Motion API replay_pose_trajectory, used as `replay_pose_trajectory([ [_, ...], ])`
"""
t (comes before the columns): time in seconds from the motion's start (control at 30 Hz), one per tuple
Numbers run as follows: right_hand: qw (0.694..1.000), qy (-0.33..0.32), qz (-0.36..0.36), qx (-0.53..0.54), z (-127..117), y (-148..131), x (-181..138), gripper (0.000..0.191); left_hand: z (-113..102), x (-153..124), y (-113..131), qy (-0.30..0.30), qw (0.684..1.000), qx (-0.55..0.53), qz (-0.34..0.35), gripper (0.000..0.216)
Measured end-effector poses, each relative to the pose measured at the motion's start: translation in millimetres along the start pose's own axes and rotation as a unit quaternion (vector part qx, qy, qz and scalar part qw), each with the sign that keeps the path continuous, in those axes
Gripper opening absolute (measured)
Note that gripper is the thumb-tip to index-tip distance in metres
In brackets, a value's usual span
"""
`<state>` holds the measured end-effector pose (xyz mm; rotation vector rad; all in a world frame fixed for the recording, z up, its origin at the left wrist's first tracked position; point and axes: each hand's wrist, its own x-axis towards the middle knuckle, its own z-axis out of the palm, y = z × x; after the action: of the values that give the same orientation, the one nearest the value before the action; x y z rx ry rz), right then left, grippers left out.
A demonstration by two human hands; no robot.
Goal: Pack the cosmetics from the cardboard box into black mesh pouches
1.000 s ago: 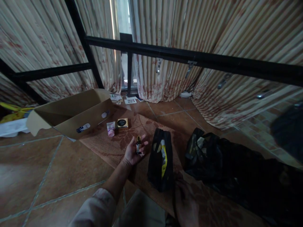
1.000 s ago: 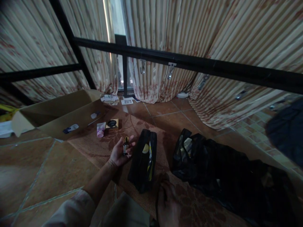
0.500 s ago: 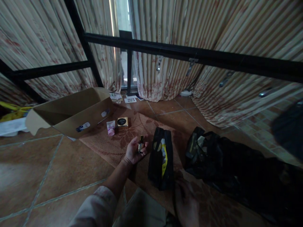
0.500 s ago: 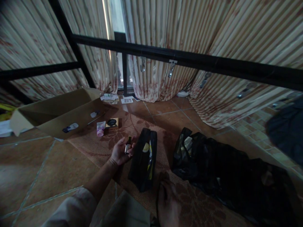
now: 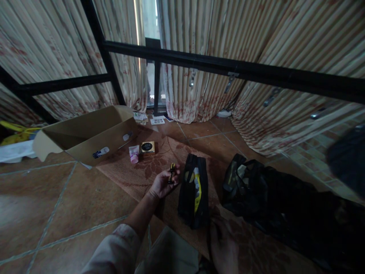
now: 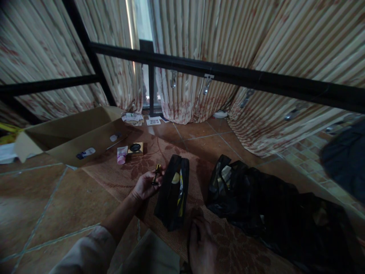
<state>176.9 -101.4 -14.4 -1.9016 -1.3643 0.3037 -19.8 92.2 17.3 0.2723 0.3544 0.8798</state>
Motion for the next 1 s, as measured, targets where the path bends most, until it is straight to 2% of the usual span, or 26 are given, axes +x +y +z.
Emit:
replay_pose_trajectory([
  [0.37,1.000,-0.001,-0.006,-0.020,1,1,0,0.035,-1,3,-1,0.007,0.999,0.030,0.019,0.032],
  [0.5,0.999,0.013,-0.038,-0.027,2,10,1,0.034,-5,4,-2,0.015,0.999,0.033,0.017,0.030],
  [0.57,0.998,0.000,-0.061,-0.035,3,17,2,0.033,-7,5,-3,0.017,0.999,0.034,0.017,0.027],
  [0.67,0.998,0.004,-0.057,-0.036,6,23,3,0.037,-7,5,-3,0.014,0.999,0.029,0.015,0.028],
  [0.83,0.999,0.024,-0.028,-0.021,5,12,3,0.042,-1,2,2,-0.008,1.000,-0.004,-0.021,0.043],
  [1.0,1.000,-0.004,-0.011,-0.013,1,1,2,0.033,0,-1,3,-0.003,1.000,-0.028,-0.009,0.036],
])
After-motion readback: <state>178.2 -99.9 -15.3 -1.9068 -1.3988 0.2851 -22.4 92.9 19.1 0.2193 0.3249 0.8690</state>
